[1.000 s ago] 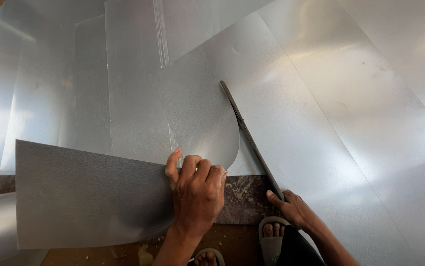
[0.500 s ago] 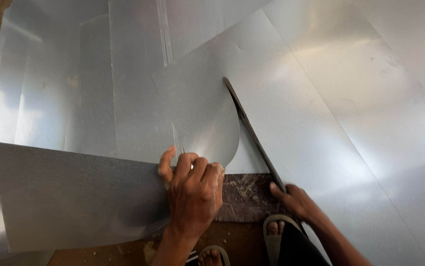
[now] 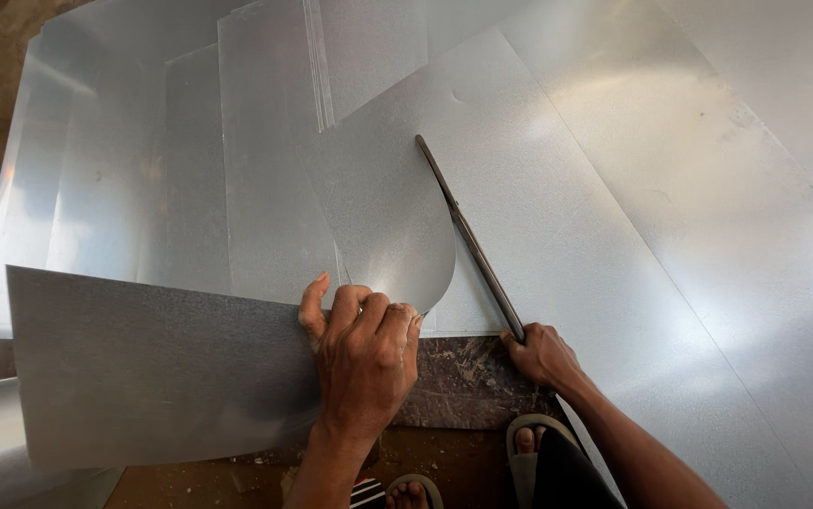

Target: The person uses large tin snips to cut rectangular sections from stacked metal sheets. They repeatedly position the snips, cut along straight lines, separate the cut pieces, and set them aside on the floor.

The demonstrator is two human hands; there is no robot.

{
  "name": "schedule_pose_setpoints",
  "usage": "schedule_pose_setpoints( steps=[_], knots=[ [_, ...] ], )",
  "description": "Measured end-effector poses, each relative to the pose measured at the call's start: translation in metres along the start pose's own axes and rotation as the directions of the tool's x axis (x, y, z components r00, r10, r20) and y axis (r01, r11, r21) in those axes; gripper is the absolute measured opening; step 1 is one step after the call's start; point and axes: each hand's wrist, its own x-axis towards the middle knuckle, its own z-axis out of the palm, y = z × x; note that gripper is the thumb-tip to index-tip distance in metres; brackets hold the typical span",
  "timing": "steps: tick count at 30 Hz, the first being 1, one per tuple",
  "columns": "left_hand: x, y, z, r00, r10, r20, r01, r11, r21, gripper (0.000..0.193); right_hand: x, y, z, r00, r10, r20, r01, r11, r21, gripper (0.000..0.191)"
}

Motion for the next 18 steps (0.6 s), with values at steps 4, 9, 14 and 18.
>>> schedule_pose_setpoints(
  steps=[4, 9, 14, 18],
  knots=[
    [0.003, 0.001, -0.008, 0.999, 0.023, -0.029, -0.022, 0.999, 0.035, 0.008, -0.013, -0.010, -0.014, 1.000, 0.015, -0.002, -0.015, 0.997, 0.077, 0.071],
    [-0.006, 0.008, -0.016, 0.998, 0.055, -0.023, -0.054, 0.998, 0.032, 0.011, -0.020, -0.033, -0.029, 0.992, 0.107, 0.067, -0.120, 0.961, 0.247, 0.086],
    [-0.003, 0.004, -0.010, 0.999, 0.014, -0.034, -0.012, 0.999, 0.049, 0.010, 0.001, -0.048, -0.024, 1.000, 0.005, -0.003, -0.004, 0.995, 0.095, 0.089],
    [-0.005, -0.001, -0.007, 1.000, 0.016, -0.024, -0.015, 0.999, 0.038, 0.010, 0.016, -0.035, -0.014, 1.000, -0.007, -0.023, 0.009, 0.996, 0.083, 0.087]
  ],
)
